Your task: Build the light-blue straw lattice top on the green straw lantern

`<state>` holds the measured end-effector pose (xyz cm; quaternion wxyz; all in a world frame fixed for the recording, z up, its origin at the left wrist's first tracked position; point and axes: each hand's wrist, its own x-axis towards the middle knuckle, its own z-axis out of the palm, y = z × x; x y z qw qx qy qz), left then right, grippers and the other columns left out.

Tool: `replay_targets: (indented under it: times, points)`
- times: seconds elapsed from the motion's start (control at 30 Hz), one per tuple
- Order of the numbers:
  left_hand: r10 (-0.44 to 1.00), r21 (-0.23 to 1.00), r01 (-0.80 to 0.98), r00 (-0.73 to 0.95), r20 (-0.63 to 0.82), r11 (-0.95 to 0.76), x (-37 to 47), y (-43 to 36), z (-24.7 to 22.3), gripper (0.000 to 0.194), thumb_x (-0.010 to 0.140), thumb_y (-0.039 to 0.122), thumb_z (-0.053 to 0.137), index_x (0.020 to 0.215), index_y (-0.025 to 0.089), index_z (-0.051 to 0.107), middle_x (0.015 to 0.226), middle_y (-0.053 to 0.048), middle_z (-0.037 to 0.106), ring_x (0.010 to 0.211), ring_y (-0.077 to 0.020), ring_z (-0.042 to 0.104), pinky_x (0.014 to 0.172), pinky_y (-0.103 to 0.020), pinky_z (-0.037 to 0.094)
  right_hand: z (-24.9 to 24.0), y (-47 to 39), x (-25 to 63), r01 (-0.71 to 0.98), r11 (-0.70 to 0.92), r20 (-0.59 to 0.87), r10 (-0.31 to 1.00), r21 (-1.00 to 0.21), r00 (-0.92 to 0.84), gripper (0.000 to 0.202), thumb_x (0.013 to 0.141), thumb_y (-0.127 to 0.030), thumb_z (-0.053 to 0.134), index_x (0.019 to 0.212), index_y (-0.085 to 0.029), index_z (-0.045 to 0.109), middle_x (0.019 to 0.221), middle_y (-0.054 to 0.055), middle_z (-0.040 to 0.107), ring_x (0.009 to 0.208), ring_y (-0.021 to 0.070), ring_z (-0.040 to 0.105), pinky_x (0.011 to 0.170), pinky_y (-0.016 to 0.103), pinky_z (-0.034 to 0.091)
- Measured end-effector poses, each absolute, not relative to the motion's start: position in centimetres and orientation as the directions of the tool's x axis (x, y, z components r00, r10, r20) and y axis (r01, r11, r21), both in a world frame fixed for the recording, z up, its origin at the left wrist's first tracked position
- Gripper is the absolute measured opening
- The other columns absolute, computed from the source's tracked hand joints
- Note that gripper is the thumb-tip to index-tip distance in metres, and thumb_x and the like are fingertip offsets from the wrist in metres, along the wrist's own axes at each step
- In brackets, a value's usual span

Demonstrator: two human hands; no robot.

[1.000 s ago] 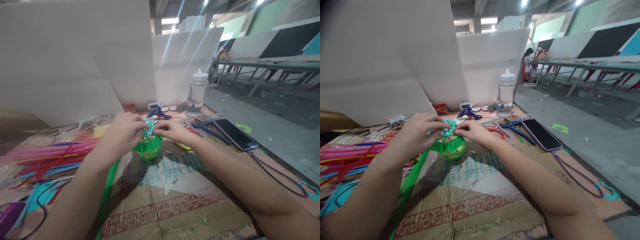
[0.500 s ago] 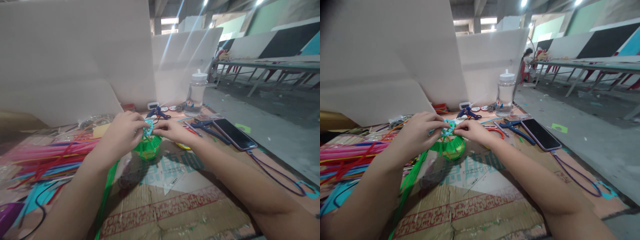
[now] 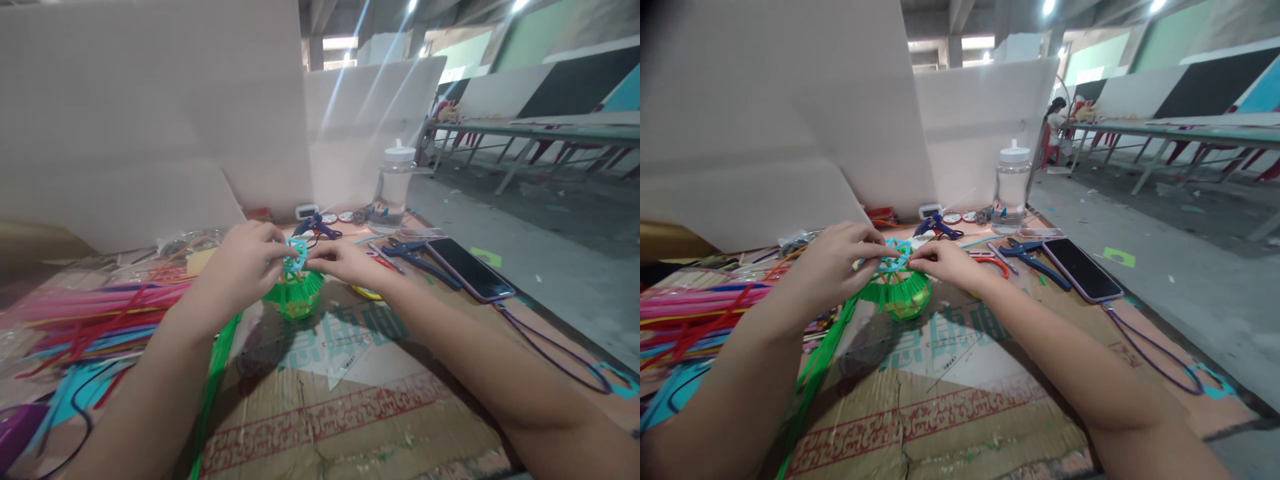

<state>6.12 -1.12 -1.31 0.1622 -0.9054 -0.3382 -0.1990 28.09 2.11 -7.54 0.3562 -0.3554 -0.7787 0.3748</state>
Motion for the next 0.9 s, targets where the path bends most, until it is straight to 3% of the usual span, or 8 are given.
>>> replay_targets:
  times: [0.2, 0.33, 0.5, 0.7, 0.8, 0.9]
  points:
    - [0.55, -0.155, 0.671, 0.7, 0.455, -0.725, 6.1, -1.0, -1.5, 0.034, 0.092, 0.02, 0.047, 0.099, 0.023, 0.081, 0.093, -0.01, 0.072, 0.086, -0.0267, 0.062, 0.076, -0.041, 0.046, -7.7, 2.2, 28.1, 0.283, 0.456, 0.284, 0.828, -0.844, -0.484, 0.02, 0.086, -0.034, 0.068, 0.088, -0.016, 0.076, 0.09, 0.005, 0.076, 0.085, 0.0192, 0.067, 0.075, 0.03, 0.049]
    - [0.587, -0.047, 0.702, 0.628, 0.511, -0.711, 5.8, -1.3, -1.0, 0.033, 0.095, 0.023, 0.046, 0.107, 0.018, 0.077, 0.099, -0.011, 0.073, 0.093, -0.0269, 0.064, 0.082, -0.041, 0.048, -7.7, 2.3, 28.1, 0.275, 0.481, 0.306, 0.813, -0.833, -0.495, 0.02, 0.086, -0.034, 0.067, 0.086, -0.016, 0.076, 0.088, 0.005, 0.076, 0.084, 0.0194, 0.067, 0.075, 0.03, 0.049]
    - [0.672, 0.078, 0.813, 0.419, 0.611, -0.577, 5.2, -1.8, -0.3, 0.032, 0.097, 0.026, 0.046, 0.109, 0.019, 0.075, 0.102, -0.01, 0.076, 0.095, -0.0273, 0.068, 0.084, -0.038, 0.05, -7.5, 2.2, 28.3, 0.292, 0.49, 0.33, 0.826, -0.822, -0.457, 0.018, 0.085, -0.032, 0.068, 0.082, -0.017, 0.076, 0.088, 0.005, 0.076, 0.084, 0.0197, 0.067, 0.077, 0.031, 0.05]
    - [0.749, 0.251, 0.85, 0.224, 0.624, -0.463, 5.3, -2.2, -0.1, 0.033, 0.097, 0.024, 0.042, 0.118, 0.018, 0.068, 0.101, -0.007, 0.075, 0.089, -0.0213, 0.068, 0.084, -0.033, 0.051, -7.2, 2.4, 28.8, 0.335, 0.519, 0.337, 0.815, -0.786, -0.471, 0.02, 0.087, -0.032, 0.065, 0.087, -0.016, 0.076, 0.092, 0.005, 0.075, 0.087, 0.0196, 0.067, 0.079, 0.031, 0.05]
    - [0.759, 0.339, 0.809, 0.188, 0.624, -0.48, 5.2, -2.3, 0.0, 0.032, 0.096, 0.022, 0.046, 0.119, 0.018, 0.067, 0.1, -0.005, 0.074, 0.087, -0.0188, 0.067, 0.082, -0.03, 0.051, -6.8, 2.7, 29.4, 0.365, 0.531, 0.361, 0.822, -0.765, -0.44, 0.02, 0.087, -0.031, 0.064, 0.092, -0.017, 0.077, 0.093, 0.005, 0.076, 0.089, 0.0203, 0.067, 0.083, 0.033, 0.05]
    - [0.741, 0.339, 0.791, 0.203, 0.641, -0.509, 4.9, -2.4, 0.2, 0.032, 0.094, 0.019, 0.047, 0.115, 0.02, 0.07, 0.1, -0.005, 0.072, 0.09, -0.0189, 0.065, 0.086, -0.031, 0.051, -5.9, 2.7, 30.3, 0.372, 0.524, 0.383, 0.837, -0.766, -0.39, 0.022, 0.09, -0.031, 0.061, 0.097, -0.017, 0.076, 0.099, 0.007, 0.076, 0.092, 0.0208, 0.067, 0.085, 0.035, 0.05]
